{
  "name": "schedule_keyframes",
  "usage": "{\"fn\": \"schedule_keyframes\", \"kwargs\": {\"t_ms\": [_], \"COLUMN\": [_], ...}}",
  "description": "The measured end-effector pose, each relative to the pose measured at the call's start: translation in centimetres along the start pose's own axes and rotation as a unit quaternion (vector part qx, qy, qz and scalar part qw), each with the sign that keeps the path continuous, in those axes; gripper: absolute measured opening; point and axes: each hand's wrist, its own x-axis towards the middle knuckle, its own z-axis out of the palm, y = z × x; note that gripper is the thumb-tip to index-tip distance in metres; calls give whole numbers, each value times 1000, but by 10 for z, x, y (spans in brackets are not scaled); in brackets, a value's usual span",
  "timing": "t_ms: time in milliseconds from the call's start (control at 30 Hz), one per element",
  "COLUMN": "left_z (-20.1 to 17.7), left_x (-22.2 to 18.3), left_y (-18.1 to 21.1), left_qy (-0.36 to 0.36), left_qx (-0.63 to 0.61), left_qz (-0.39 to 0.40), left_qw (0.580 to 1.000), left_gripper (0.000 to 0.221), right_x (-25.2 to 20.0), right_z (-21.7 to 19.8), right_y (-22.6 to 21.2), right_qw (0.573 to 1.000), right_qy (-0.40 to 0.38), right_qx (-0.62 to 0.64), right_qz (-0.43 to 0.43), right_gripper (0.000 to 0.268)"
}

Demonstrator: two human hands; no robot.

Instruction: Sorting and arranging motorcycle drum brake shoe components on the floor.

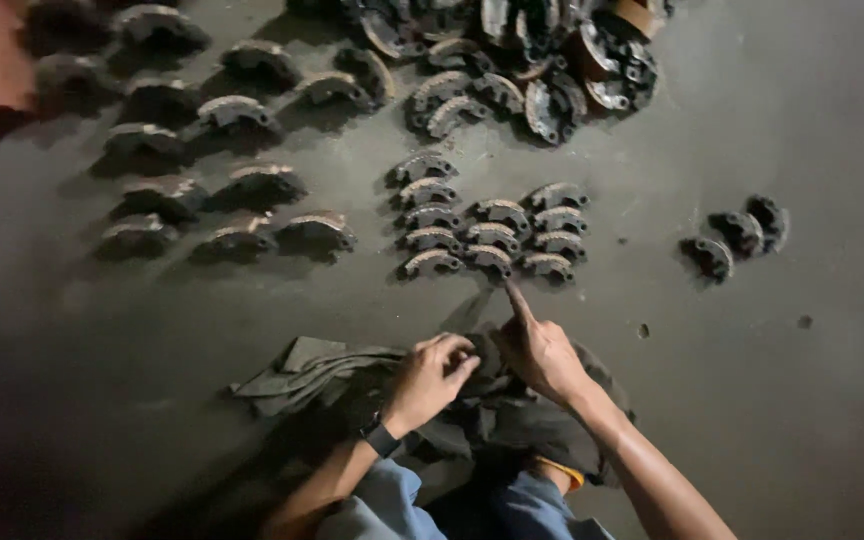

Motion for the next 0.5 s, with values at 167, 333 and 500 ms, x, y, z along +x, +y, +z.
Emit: {"fn": "schedule_keyframes", "kwargs": {"t_ms": [167, 333, 500], "left_z": [-33, -105, -162], "left_x": [0, 4, -8], "left_y": [-16, -23, -58], "left_qy": [42, 100, 169], "left_qx": [57, 36, 21], "left_qz": [60, -7, -36], "left_qw": [996, 994, 985], "left_gripper": [22, 22, 23], "right_x": [-3, -8, 9], "right_z": [-16, -11, -8], "right_y": [-21, -5, 46], "right_qw": [998, 998, 977], "right_qy": [-53, -56, -139], "right_qx": [24, -20, -44], "right_qz": [22, 0, 157], "right_gripper": [50, 46, 48]}}
